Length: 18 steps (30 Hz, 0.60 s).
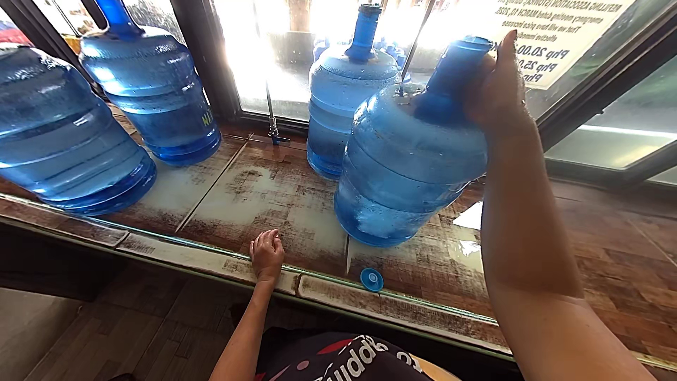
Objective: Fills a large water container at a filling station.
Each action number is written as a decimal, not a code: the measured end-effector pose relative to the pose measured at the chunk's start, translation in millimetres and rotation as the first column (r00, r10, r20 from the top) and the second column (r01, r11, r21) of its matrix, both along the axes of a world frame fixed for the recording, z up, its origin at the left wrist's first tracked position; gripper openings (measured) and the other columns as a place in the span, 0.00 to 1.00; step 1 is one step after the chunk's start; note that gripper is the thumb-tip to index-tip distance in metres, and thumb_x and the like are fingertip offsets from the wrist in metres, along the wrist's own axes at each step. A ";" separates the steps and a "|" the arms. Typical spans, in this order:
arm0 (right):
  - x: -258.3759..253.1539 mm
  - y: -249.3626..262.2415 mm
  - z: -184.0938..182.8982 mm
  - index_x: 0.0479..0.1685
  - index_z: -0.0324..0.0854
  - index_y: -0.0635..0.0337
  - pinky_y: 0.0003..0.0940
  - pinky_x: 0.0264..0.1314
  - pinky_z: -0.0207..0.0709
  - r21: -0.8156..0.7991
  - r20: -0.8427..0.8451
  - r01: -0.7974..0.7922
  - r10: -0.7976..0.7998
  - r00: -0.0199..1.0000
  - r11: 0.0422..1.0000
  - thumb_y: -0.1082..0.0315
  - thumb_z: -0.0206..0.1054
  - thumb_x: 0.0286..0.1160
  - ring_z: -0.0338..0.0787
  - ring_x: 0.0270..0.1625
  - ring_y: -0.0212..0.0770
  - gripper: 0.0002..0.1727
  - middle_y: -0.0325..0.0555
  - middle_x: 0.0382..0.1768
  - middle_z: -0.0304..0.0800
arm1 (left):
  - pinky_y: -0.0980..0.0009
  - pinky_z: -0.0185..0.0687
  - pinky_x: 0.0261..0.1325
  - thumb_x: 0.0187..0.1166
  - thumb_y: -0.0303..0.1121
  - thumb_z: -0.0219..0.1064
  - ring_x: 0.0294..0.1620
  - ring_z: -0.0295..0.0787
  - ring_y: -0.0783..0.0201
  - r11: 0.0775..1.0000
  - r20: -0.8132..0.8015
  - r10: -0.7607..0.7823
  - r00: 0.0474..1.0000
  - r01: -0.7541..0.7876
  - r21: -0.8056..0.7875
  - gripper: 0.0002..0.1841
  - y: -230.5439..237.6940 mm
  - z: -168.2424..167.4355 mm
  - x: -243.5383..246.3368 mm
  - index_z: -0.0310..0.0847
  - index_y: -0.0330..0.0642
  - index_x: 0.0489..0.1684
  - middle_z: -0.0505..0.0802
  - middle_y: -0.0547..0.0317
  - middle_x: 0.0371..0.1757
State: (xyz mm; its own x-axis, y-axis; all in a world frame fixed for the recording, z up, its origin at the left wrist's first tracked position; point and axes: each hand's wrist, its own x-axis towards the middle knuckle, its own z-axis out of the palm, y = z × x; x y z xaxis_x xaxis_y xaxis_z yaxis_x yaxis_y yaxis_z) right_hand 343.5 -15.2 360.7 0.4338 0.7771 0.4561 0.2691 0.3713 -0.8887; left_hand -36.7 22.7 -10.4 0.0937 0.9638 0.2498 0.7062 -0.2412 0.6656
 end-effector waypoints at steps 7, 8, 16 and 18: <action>-0.1 -0.5 0.3 0.80 0.64 0.63 0.37 0.71 0.76 -0.010 -0.032 0.015 -0.015 0.999 1.000 0.43 0.15 0.92 0.84 0.67 0.36 0.42 0.48 0.66 0.83 | 0.38 0.56 0.87 0.87 0.31 0.55 0.78 0.81 0.42 1.000 -0.008 0.011 1.000 -0.011 0.013 0.18 0.8 -2.5 0.3 0.89 0.40 0.64 0.91 0.45 0.69; 0.0 -0.5 0.4 0.80 0.64 0.63 0.37 0.72 0.76 -0.011 -0.035 0.015 -0.016 0.999 1.000 0.43 0.14 0.92 0.84 0.67 0.36 0.42 0.48 0.66 0.83 | 0.38 0.56 0.87 0.87 0.31 0.55 0.78 0.81 0.42 1.000 -0.006 0.009 1.000 -0.009 0.010 0.18 1.0 -2.6 0.5 0.89 0.40 0.64 0.91 0.45 0.69; -2.0 -2.0 2.7 0.79 0.64 0.61 0.35 0.70 0.77 -0.041 -0.062 0.027 -0.030 0.998 0.999 0.43 0.15 0.92 0.84 0.66 0.35 0.42 0.47 0.65 0.83 | 0.38 0.56 0.87 0.88 0.32 0.54 0.79 0.80 0.42 1.000 -0.016 -0.004 1.000 0.004 -0.009 0.18 -0.1 0.2 -0.4 0.88 0.40 0.66 0.90 0.45 0.70; -2.5 -2.8 2.9 0.78 0.65 0.61 0.35 0.69 0.78 -0.045 -0.052 0.029 -0.031 0.998 0.999 0.43 0.14 0.92 0.85 0.65 0.34 0.42 0.46 0.63 0.84 | 0.38 0.56 0.87 0.88 0.32 0.54 0.79 0.80 0.42 1.000 -0.015 -0.001 1.000 0.001 -0.008 0.18 -0.1 -0.7 -0.7 0.88 0.40 0.66 0.90 0.45 0.70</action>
